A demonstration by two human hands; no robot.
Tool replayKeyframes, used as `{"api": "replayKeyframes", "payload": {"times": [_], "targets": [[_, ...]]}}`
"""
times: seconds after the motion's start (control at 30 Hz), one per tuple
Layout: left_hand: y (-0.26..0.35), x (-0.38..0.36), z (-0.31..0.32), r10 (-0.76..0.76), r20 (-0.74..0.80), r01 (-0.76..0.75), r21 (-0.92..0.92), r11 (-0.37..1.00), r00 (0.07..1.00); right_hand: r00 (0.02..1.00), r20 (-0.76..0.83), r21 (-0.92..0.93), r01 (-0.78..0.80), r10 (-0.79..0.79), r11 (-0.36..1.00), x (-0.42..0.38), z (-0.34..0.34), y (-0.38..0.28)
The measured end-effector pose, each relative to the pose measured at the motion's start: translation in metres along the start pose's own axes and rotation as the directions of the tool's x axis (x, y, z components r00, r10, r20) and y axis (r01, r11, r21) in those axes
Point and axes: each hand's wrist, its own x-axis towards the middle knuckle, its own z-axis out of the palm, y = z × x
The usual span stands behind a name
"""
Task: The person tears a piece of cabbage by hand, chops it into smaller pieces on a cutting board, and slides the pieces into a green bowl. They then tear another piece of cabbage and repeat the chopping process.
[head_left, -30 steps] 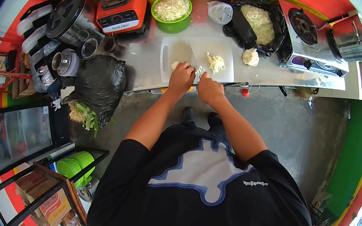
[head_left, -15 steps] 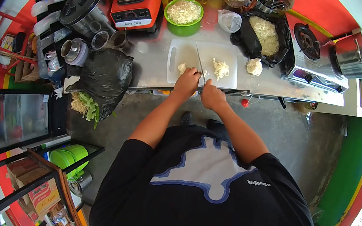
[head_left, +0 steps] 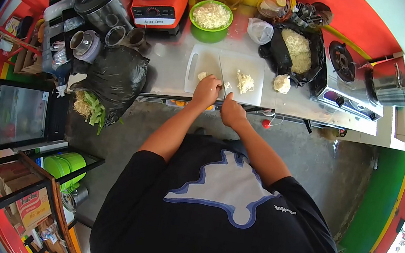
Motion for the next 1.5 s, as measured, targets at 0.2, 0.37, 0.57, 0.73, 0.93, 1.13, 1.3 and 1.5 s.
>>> {"api": "replayKeyframes", "payload": {"times": [0.2,0.37,0.57,0.73,0.93,1.13,1.3,1.5], "targets": [[0.005,-0.001,-0.004,0.004,-0.017,-0.004,-0.004,1.000,1.000,0.999,0.007,-0.017,0.051,-0.051,0.999,0.024,-0.016,0.003],[0.006,0.000,-0.001,-0.052,-0.012,0.052,0.011,0.999,0.999,0.999,0.022,-0.030,0.026,-0.025,0.999,0.004,-0.008,-0.001],[-0.001,0.000,0.000,0.009,0.003,-0.009,0.046,0.999,1.000,0.999,-0.016,-0.014,0.044,-0.044,0.999,0.017,-0.010,-0.001],[-0.002,0.001,0.002,0.003,0.005,-0.004,0.056,0.998,1.000,1.000,0.016,-0.026,0.018,-0.018,0.999,0.008,-0.007,-0.001],[-0.004,0.003,0.000,0.077,0.129,-0.099,0.170,0.981,0.989,0.997,-0.051,0.001,0.051,-0.051,0.999,0.020,-0.003,0.001],[-0.004,0.003,0.003,0.034,0.063,-0.042,0.126,0.991,0.997,0.999,-0.015,-0.052,0.027,-0.028,0.998,0.001,-0.007,-0.002],[0.005,0.002,-0.002,0.007,0.038,-0.011,0.094,0.996,0.999,0.998,-0.046,-0.024,0.044,-0.045,0.999,0.017,-0.009,-0.001],[0.006,0.003,-0.003,-0.031,0.013,0.030,0.039,0.999,0.999,0.999,-0.036,-0.057,0.007,-0.009,0.998,0.003,-0.003,-0.004]]}}
